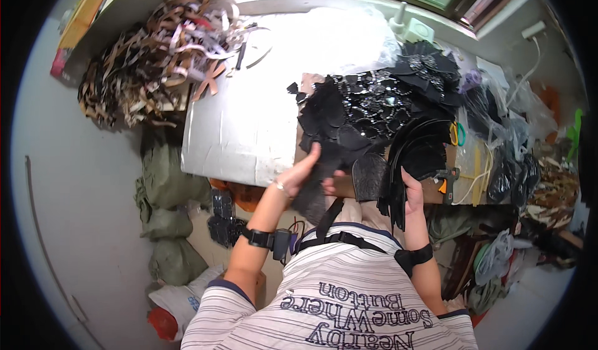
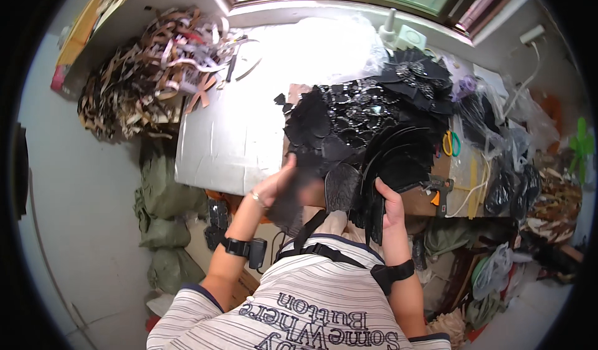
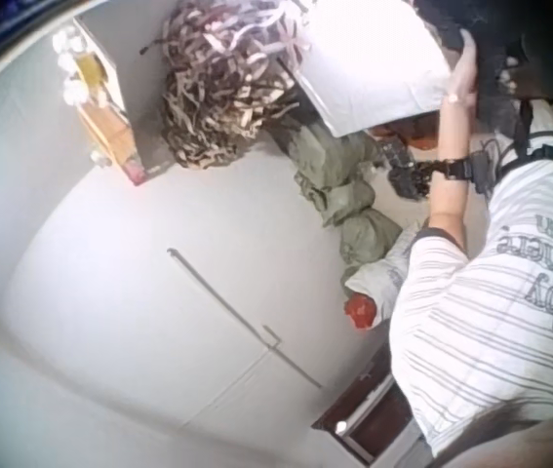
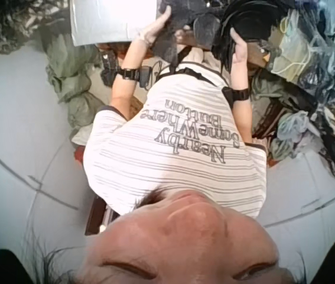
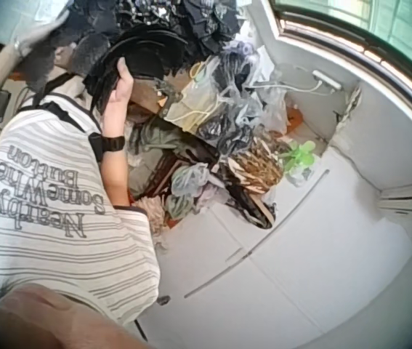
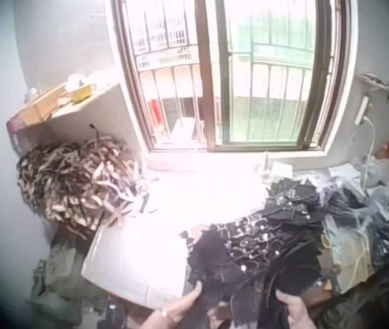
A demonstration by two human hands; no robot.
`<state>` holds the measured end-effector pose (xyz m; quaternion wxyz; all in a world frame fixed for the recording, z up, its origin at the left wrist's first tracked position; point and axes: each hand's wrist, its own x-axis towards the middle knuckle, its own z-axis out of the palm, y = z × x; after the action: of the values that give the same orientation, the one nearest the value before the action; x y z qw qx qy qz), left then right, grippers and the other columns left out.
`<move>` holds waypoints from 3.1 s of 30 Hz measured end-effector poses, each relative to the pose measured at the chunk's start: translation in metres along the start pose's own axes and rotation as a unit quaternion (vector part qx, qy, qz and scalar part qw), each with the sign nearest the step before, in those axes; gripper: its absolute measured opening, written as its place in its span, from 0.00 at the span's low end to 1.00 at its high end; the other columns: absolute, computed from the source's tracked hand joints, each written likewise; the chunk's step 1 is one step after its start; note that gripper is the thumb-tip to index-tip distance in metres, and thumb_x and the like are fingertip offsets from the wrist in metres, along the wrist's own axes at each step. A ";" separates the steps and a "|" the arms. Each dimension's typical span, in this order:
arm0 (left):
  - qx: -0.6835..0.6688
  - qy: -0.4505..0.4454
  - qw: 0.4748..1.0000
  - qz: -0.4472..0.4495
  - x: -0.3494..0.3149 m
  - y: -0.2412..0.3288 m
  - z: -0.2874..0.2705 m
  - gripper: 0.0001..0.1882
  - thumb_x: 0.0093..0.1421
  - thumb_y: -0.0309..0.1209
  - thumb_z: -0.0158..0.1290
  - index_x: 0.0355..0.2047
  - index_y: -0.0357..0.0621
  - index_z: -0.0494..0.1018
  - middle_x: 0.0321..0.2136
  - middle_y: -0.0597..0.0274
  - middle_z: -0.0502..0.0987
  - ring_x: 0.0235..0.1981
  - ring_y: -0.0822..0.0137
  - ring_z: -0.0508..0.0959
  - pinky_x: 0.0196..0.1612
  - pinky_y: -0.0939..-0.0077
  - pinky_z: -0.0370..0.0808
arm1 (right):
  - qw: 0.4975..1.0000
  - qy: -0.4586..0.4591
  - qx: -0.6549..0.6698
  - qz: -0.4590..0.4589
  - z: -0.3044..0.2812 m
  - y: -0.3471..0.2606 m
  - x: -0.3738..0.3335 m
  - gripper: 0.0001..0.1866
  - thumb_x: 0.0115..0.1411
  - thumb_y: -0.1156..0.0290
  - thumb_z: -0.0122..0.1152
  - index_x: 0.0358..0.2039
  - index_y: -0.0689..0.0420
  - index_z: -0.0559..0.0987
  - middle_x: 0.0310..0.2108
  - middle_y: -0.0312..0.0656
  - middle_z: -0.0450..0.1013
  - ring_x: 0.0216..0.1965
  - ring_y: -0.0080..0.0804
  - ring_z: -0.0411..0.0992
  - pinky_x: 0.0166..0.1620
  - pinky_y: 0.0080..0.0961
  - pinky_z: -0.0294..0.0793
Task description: The person sorts through a pile of black lace fabric pieces on a cluttered table. They pick up individual pieces, unfold them, and place them into a plastic bag. The person also handles a larger black fabric item, unfolding and folding it before placing it into the bag.
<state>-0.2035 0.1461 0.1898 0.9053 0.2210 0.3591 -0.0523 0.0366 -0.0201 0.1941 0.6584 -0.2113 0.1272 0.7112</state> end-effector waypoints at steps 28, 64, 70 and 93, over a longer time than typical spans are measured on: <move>-0.031 -0.008 0.967 0.253 -0.003 -0.022 0.070 0.21 0.64 0.38 0.48 0.53 0.38 0.66 0.46 0.65 0.73 0.44 0.76 0.72 0.48 0.78 0.70 | 0.974 0.085 -0.210 -0.029 0.026 0.044 -0.004 0.19 0.55 0.79 0.54 0.49 0.65 0.70 0.44 0.51 0.73 0.43 0.44 0.75 0.48 0.39 0.76; -0.037 0.094 0.918 0.382 -0.047 -0.018 0.079 0.18 0.53 0.25 0.60 0.44 0.32 0.72 0.38 0.57 0.78 0.37 0.70 0.77 0.43 0.76 0.75 | 0.940 0.079 -0.316 -0.096 0.061 0.048 -0.020 0.22 0.49 0.82 0.60 0.47 0.66 0.71 0.42 0.47 0.73 0.41 0.35 0.74 0.46 0.30 0.75; -0.058 0.066 0.945 0.316 -0.049 -0.013 0.081 0.13 0.57 0.25 0.56 0.42 0.33 0.73 0.36 0.58 0.79 0.37 0.70 0.78 0.42 0.76 0.76 | 0.956 0.027 -0.284 -0.066 0.063 0.047 -0.015 0.26 0.46 0.82 0.57 0.50 0.66 0.69 0.46 0.51 0.72 0.48 0.39 0.71 0.53 0.32 0.69; -0.173 0.107 0.970 0.135 0.064 0.012 -0.028 0.10 0.56 0.30 0.55 0.37 0.39 0.75 0.32 0.56 0.79 0.31 0.62 0.81 0.37 0.64 0.80 | 0.943 0.158 -0.293 -0.028 0.035 0.026 -0.001 0.24 0.43 0.83 0.61 0.45 0.66 0.73 0.37 0.44 0.75 0.36 0.35 0.76 0.41 0.31 0.77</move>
<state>-0.1709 0.1731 0.1330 0.8848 0.1118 0.4242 0.1569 0.0062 -0.0077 0.2229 0.5584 -0.5075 0.0097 0.6562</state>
